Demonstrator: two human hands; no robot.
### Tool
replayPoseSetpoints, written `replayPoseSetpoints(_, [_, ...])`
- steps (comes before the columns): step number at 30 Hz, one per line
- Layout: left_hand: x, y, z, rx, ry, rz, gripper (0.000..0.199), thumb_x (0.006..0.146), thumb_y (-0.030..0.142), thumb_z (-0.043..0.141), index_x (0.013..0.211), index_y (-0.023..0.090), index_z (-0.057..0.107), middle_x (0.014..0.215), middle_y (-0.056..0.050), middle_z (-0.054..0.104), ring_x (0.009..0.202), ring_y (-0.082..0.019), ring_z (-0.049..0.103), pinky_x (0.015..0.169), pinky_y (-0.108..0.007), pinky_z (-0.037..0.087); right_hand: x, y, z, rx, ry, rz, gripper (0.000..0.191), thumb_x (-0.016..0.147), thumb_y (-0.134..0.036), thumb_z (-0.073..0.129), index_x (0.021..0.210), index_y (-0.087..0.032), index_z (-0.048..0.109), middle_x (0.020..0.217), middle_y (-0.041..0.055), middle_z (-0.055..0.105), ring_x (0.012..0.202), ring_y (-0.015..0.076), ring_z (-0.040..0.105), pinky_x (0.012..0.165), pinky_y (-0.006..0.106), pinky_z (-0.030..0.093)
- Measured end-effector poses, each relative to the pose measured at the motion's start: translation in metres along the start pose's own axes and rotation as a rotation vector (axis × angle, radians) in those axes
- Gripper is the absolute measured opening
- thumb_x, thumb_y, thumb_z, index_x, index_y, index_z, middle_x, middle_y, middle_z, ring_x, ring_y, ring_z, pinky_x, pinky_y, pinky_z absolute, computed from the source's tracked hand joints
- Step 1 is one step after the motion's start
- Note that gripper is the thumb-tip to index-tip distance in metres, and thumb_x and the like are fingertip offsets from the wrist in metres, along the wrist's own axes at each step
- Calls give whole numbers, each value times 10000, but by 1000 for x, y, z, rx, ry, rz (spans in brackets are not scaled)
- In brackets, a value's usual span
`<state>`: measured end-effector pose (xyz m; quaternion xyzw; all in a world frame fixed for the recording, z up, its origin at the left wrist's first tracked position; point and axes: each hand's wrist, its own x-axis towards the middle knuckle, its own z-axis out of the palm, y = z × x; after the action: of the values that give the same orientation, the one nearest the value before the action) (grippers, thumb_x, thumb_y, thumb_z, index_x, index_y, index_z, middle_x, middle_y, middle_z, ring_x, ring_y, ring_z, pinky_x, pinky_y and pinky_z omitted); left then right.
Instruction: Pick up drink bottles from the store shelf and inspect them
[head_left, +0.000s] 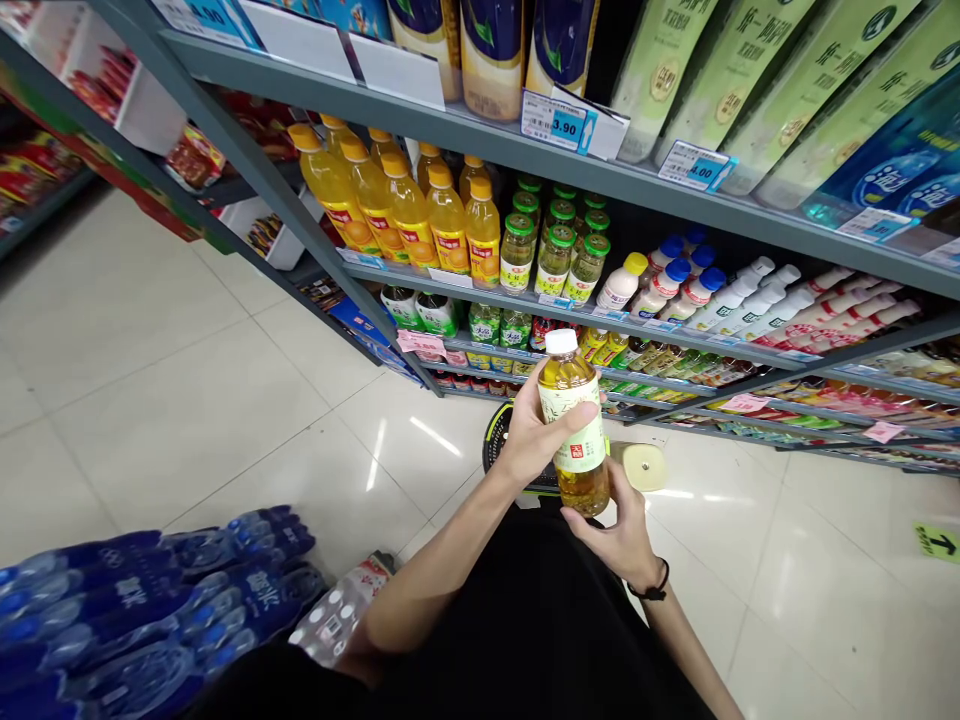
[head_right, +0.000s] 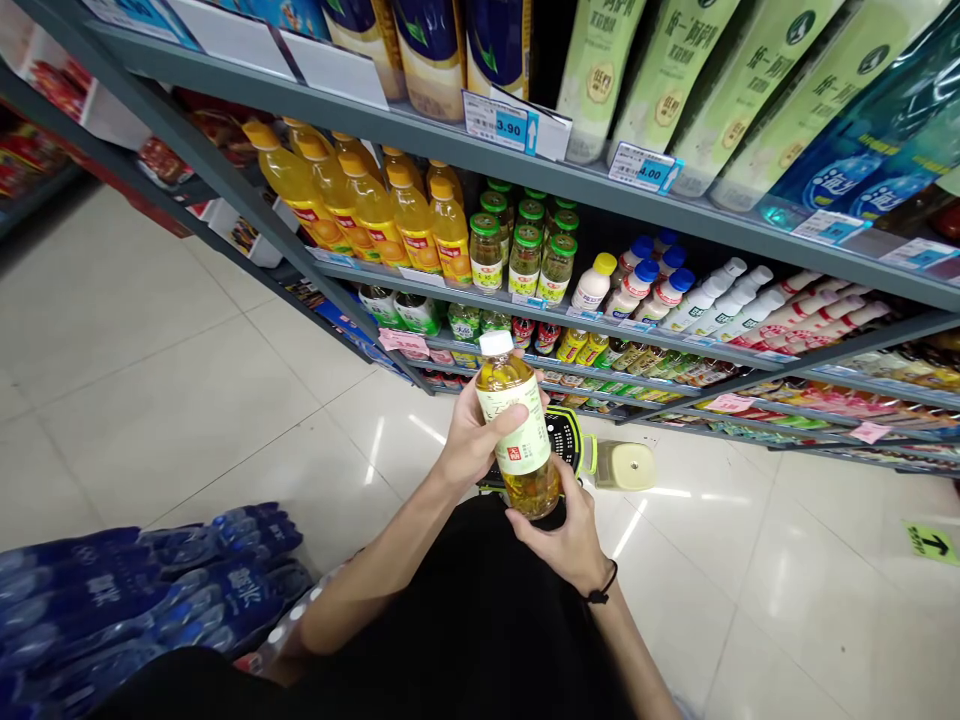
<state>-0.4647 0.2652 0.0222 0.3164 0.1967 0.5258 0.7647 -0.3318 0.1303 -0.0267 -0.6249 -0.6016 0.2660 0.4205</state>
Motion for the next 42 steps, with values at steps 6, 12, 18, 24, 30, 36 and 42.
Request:
replayPoseSetpoints(6, [1, 6, 4, -50, 27, -24, 579, 694, 289, 921, 1211, 210, 672, 1158, -89, 742, 869, -198, 725, 755, -303, 594, -4, 4, -2, 391, -84, 127, 600, 817, -369, 853, 1338, -195, 613, 1242, 140, 743, 1078, 295, 737, 916, 421, 625])
replayPoseSetpoints(12, [2, 12, 8, -199, -11, -68, 652, 735, 354, 882, 1326, 224, 640, 1138, -87, 750, 825, -193, 723, 732, -298, 590, -7, -10, 9, 1072, -351, 275, 514, 875, -566, 746, 1148, -134, 685, 943, 149, 764, 606, 219, 702, 501, 318, 549])
replayPoseSetpoints(18, [3, 9, 5, -231, -14, -83, 607, 800, 395, 829, 1351, 235, 634, 1145, -76, 735, 841, -202, 713, 694, -299, 599, -7, -14, 18, 1271, -418, 346, 511, 893, -591, 644, 1151, -152, 693, 891, 120, 735, 500, 192, 644, 422, 286, 467])
replayPoseSetpoints(24, [5, 10, 7, -248, -5, -74, 594, 777, 397, 851, 1307, 207, 663, 1113, -70, 731, 814, -190, 708, 689, -292, 600, -5, -16, 14, 1210, -425, 345, 515, 897, -596, 633, 1142, -143, 664, 900, 122, 726, 527, 207, 660, 457, 316, 496])
replayPoseSetpoints(30, [7, 10, 8, -294, 25, -128, 564, 793, 490, 798, 1262, 202, 671, 1069, -64, 740, 796, -191, 700, 658, -285, 587, -6, -17, 15, 1124, -365, 308, 557, 919, -592, 632, 1230, -131, 660, 897, 130, 737, 530, 200, 648, 477, 317, 484])
replayPoseSetpoints(36, [8, 8, 3, -362, 23, -150, 477, 869, 543, 668, 1177, 181, 704, 1055, -67, 745, 858, -202, 715, 790, -317, 608, -8, -14, 18, 1094, -281, 286, 475, 938, -596, 620, 1123, -164, 686, 872, 116, 748, 541, 194, 650, 492, 303, 466])
replayPoseSetpoints(42, [12, 0, -3, -394, 7, -163, 443, 914, 525, 625, 1178, 178, 700, 1080, -79, 749, 909, -213, 722, 842, -350, 607, -15, -7, 16, 857, -206, 261, 483, 916, -591, 697, 1155, -173, 651, 922, 121, 761, 608, 203, 683, 533, 323, 540])
